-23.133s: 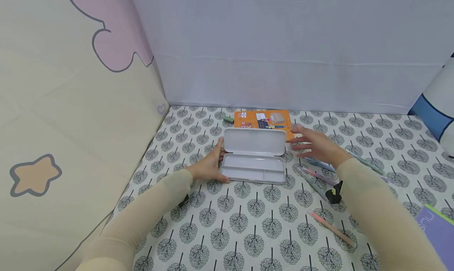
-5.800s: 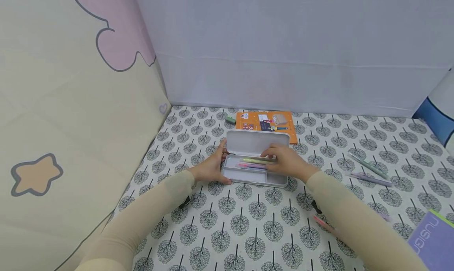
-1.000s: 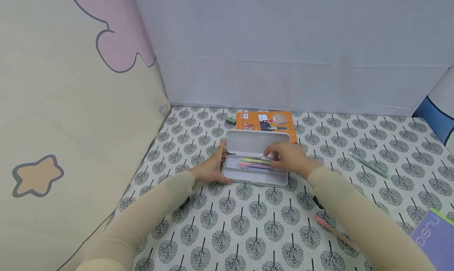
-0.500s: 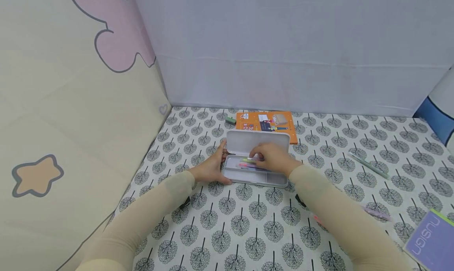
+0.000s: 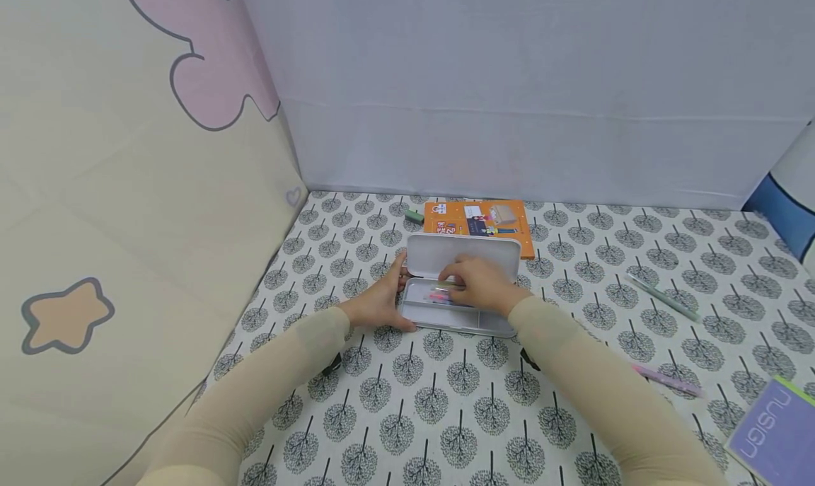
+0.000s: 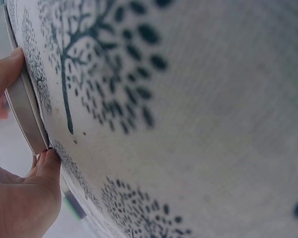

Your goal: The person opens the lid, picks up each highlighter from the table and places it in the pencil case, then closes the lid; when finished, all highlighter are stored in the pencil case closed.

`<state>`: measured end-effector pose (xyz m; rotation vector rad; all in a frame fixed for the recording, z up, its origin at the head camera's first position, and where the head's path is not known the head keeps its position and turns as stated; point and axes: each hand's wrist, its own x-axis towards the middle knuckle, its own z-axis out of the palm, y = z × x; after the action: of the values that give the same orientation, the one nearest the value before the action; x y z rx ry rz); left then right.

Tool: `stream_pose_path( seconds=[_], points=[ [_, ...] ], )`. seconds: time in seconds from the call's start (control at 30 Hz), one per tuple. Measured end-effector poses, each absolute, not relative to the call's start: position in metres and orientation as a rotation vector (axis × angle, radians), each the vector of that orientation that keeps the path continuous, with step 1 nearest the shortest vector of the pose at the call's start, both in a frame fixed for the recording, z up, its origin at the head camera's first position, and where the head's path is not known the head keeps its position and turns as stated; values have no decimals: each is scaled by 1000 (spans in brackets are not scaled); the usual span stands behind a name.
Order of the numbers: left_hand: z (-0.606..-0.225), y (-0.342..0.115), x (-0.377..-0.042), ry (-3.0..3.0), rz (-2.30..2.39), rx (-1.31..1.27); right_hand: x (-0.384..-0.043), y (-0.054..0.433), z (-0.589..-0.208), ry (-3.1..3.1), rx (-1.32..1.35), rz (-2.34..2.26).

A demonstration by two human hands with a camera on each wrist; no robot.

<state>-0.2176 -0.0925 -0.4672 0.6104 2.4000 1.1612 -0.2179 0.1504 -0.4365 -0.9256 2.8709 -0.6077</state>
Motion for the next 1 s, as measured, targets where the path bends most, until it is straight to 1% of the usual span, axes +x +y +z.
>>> stream_pose_path(
  seconds=[0.47,0.8,1.0],
  points=[
    [-463,-92,-216,2417,1133,597,-215,163,-435,2905,-930,-654],
    [-466,-93,-217,2418,1129,600,-207,183,-427,2892,-833,-678],
    [-468,-92,-218,2419,1136,598,-200,201,-425,2886,-726,-728]
  ],
)
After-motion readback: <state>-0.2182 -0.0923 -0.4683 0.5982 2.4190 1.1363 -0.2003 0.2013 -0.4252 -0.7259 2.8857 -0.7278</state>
